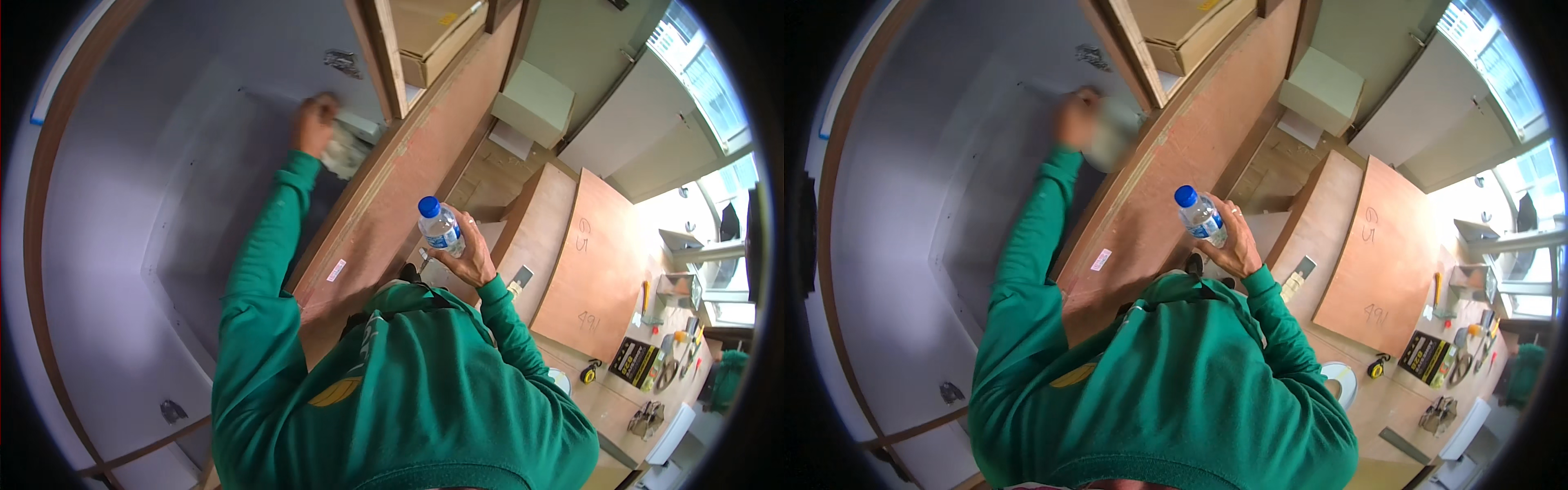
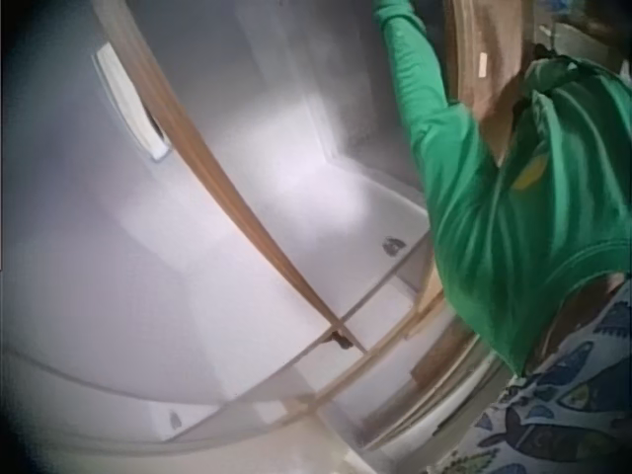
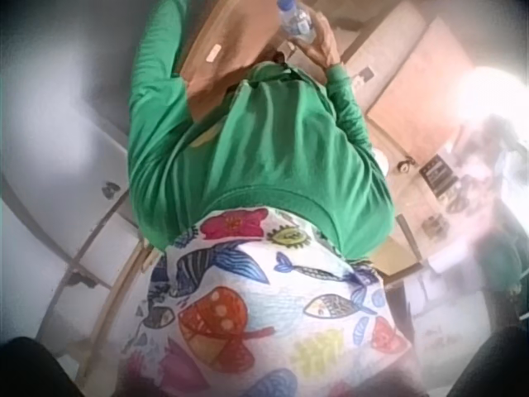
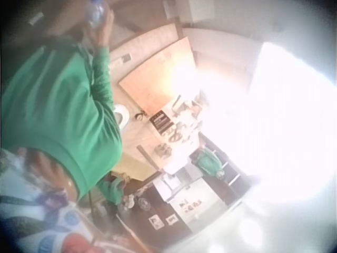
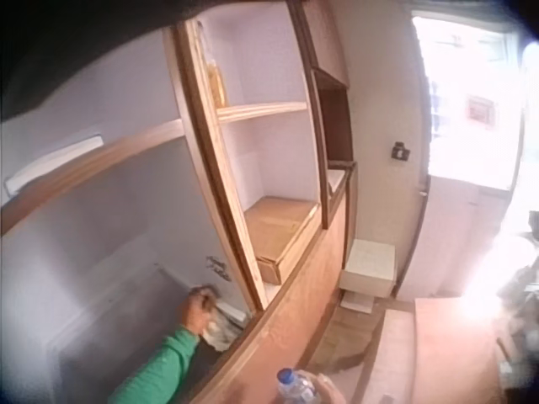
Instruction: The person cleans the interior and edges of a cabinet using a cloth and water from a plastic bottle.
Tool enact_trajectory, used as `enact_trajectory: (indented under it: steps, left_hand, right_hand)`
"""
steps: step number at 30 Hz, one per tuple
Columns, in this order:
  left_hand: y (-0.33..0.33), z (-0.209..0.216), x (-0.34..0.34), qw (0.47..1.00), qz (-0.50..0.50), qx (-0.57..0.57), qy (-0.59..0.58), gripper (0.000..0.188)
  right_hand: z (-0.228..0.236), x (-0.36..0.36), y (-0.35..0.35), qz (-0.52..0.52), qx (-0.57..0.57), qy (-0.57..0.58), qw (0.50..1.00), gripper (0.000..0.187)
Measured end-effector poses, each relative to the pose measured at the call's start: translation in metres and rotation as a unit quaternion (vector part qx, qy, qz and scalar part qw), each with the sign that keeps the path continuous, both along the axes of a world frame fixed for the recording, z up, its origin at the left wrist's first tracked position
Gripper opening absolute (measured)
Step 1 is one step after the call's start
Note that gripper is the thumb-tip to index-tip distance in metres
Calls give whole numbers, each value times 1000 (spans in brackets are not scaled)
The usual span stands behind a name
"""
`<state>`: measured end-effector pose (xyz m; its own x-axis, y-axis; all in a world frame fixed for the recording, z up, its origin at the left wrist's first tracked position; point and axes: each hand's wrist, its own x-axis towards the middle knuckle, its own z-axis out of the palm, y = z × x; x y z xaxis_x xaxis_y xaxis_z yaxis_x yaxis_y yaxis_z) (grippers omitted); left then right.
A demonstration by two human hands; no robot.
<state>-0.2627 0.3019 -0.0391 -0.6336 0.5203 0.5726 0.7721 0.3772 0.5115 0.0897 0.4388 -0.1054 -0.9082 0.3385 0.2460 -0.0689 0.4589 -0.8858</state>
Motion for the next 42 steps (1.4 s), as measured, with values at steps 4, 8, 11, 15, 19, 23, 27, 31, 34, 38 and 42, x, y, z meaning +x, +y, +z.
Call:
enact_trajectory:
  steps: [4, 8, 11, 15, 19, 23, 27, 31, 34, 38, 42]
  left_hand:
    - [-3, 12, 4, 998, -20, -31, 49, 11]
    - [20, 16, 57, 990, -131, -33, 50, 7]
    - [10, 4, 16, 997, -74, -22, 30, 6]
    - [-24, 9, -69, 998, 49, -31, -39, 9]
    - [-17, -1, -41, 998, 40, -28, 34, 11]
    - [-15, -1, -57, 994, 59, -85, 20, 7]
    - [-42, 1, -126, 986, 137, -89, -30, 9]
    - [-49, 6, -160, 979, 179, -94, -13, 9]
    - [-50, -5, -164, 973, 201, -112, 31, 13]
    - [-33, -14, -119, 989, 106, -93, 49, 10]
    - [-43, 0, -102, 995, 87, -54, 12, 11]
  right_hand:
    - [-4, 7, 3, -17, -37, -15, 999, 78]
    - [-22, 10, 5, -43, -53, -7, 998, 77]
    - [-8, 4, 5, -36, 1, -1, 999, 78]
    - [2, -3, 9, -22, -4, -16, 1000, 79]
    - [-17, 6, 9, -65, -42, -19, 997, 81]
    - [-26, 5, 9, -47, -6, -31, 998, 79]
    - [-5, -4, 8, -13, -10, -40, 999, 80]
    - [-7, -9, 9, -34, -11, -15, 999, 80]
    - [-11, -11, 9, -46, -17, -5, 999, 80]
    - [-20, -10, 13, -50, -30, -10, 998, 80]
    - [-20, -23, 12, -40, -44, -50, 997, 80]
